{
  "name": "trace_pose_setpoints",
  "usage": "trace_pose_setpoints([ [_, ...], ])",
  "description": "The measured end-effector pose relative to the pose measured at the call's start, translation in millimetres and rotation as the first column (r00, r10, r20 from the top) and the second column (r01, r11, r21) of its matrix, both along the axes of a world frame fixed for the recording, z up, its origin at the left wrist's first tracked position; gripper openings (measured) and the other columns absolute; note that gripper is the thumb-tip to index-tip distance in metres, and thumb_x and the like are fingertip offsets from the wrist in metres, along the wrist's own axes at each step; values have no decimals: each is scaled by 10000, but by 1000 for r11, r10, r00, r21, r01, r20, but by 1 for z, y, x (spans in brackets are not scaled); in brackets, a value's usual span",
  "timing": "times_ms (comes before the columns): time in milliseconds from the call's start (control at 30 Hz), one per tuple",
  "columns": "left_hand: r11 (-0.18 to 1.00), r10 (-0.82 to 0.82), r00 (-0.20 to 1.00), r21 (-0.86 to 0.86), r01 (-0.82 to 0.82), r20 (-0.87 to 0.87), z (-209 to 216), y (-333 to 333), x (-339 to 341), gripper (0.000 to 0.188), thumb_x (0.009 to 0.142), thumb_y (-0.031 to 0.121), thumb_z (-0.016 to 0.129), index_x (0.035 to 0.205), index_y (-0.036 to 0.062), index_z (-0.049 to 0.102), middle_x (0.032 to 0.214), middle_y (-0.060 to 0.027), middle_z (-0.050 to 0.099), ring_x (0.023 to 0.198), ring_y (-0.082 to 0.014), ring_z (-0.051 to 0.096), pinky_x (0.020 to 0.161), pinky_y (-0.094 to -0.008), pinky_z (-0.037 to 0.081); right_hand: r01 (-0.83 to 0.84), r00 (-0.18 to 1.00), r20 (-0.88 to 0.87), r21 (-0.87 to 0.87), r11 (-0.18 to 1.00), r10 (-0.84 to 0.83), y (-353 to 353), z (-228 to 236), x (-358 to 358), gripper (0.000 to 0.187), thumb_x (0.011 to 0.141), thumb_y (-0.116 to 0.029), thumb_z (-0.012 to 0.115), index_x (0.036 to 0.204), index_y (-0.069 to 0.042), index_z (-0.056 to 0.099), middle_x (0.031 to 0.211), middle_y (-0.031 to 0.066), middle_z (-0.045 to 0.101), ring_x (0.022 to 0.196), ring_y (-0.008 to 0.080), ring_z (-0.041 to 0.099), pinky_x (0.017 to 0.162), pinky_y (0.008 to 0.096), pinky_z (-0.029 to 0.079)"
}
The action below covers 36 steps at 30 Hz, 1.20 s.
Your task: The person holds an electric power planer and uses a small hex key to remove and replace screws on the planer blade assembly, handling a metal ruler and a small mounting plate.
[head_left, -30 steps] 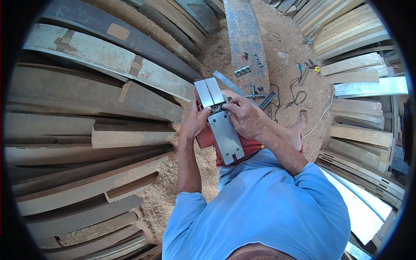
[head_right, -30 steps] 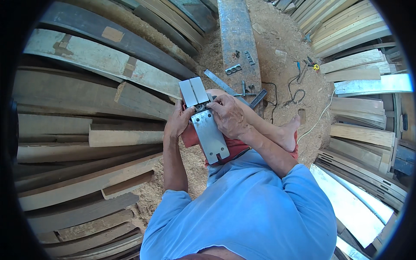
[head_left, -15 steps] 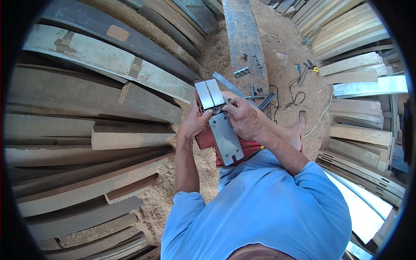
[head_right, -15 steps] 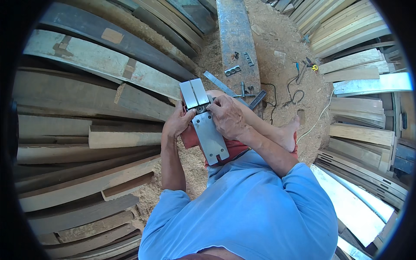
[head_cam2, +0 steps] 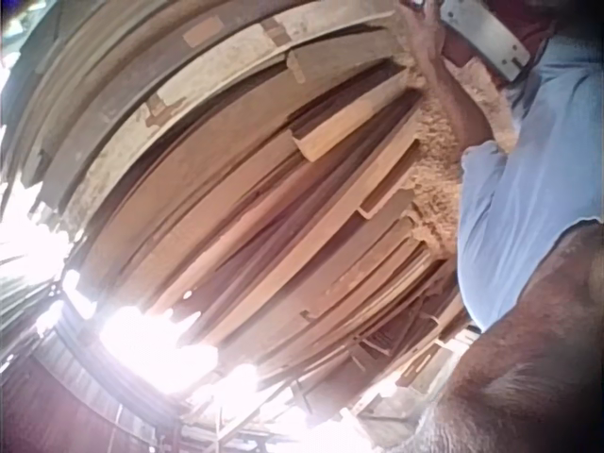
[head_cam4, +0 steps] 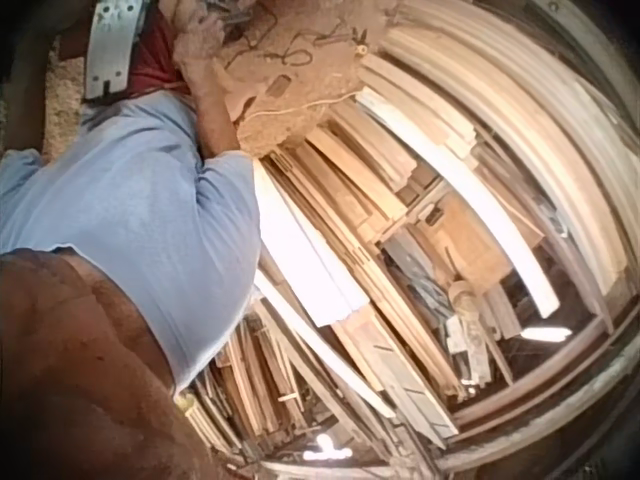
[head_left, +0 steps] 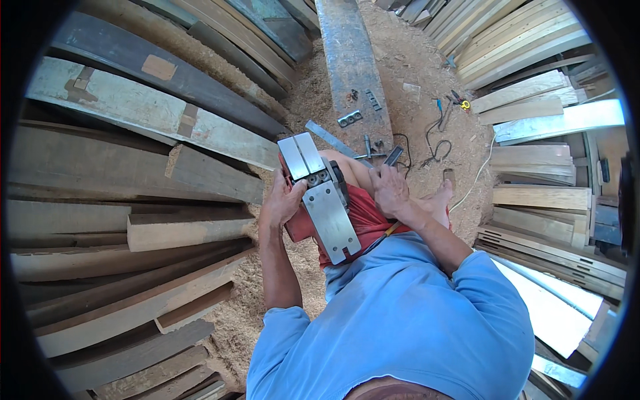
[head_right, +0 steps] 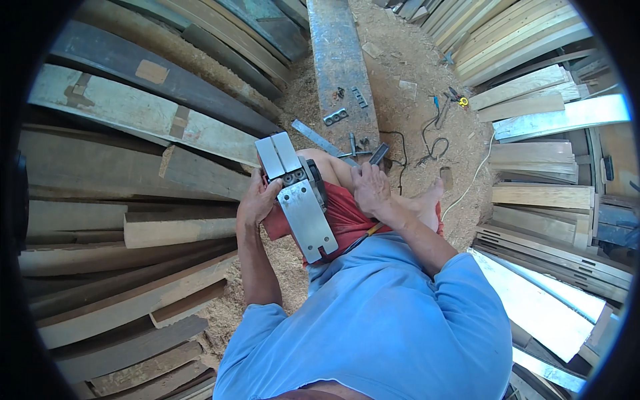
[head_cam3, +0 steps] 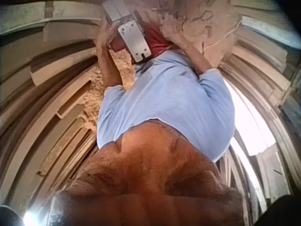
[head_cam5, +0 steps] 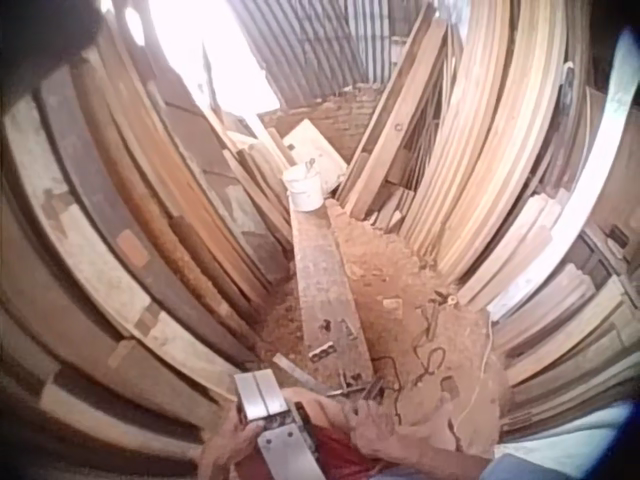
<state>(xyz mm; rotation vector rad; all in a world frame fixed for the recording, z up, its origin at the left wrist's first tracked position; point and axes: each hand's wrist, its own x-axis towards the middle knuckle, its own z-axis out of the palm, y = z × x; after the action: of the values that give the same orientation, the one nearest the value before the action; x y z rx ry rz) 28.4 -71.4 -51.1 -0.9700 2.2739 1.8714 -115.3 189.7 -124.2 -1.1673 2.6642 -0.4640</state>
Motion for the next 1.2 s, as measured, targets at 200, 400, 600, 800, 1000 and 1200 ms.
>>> trace_pose_setpoints([
  [200,998,8,1000,-67,-8,-8,-18,-5,6,521,983,120,637,1424,-50,419,1300,-112,597,1159,-167,573,1038,-324,460,-10,842,518,-258,966,148,-11,10,-62,274,878,-191,597,1066,-44,732,1041,254,716,1045,416,690,943,496,541],
  [400,998,18,1000,-53,-18,-11,-23,-8,5,515,982,114,651,1424,-34,434,1294,-97,606,1146,-158,579,1023,-318,472,115,991,83,-94,989,-107,-31,-59,-118,240,890,-204,672,1038,-28,740,996,219,739,997,406,707,914,476,563],
  [600,993,12,1000,-118,-11,4,-24,-8,6,529,981,109,654,1440,-30,429,1305,-101,606,1160,-154,580,1020,-319,477,167,964,219,-69,984,-149,-37,-75,-124,201,889,-206,690,1002,-50,745,1040,226,728,1050,397,691,914,488,544],
  [800,999,46,997,-8,-47,-69,-15,-1,3,512,965,224,684,1352,-27,463,1227,-164,660,1099,-199,635,983,-353,503,196,980,93,-318,928,-175,-27,-70,-118,178,948,-185,644,990,-25,711,955,177,747,849,357,726,780,465,574],
  [1000,998,59,997,26,-58,-54,-9,0,2,510,982,195,669,1377,-28,434,1219,-128,652,1074,-162,621,957,-330,511,570,-147,892,-276,774,426,9,-25,-87,202,1015,-203,615,966,-8,631,989,169,757,807,214,741,715,359,606],
  [1200,999,21,1000,-44,-21,-7,6,3,-5,529,987,194,675,1394,-28,420,1205,-115,648,1067,-154,617,932,-320,518,408,28,938,-327,852,347,0,-13,-41,87,1031,-112,591,1014,-27,593,1073,187,756,864,218,764,762,328,637],
])
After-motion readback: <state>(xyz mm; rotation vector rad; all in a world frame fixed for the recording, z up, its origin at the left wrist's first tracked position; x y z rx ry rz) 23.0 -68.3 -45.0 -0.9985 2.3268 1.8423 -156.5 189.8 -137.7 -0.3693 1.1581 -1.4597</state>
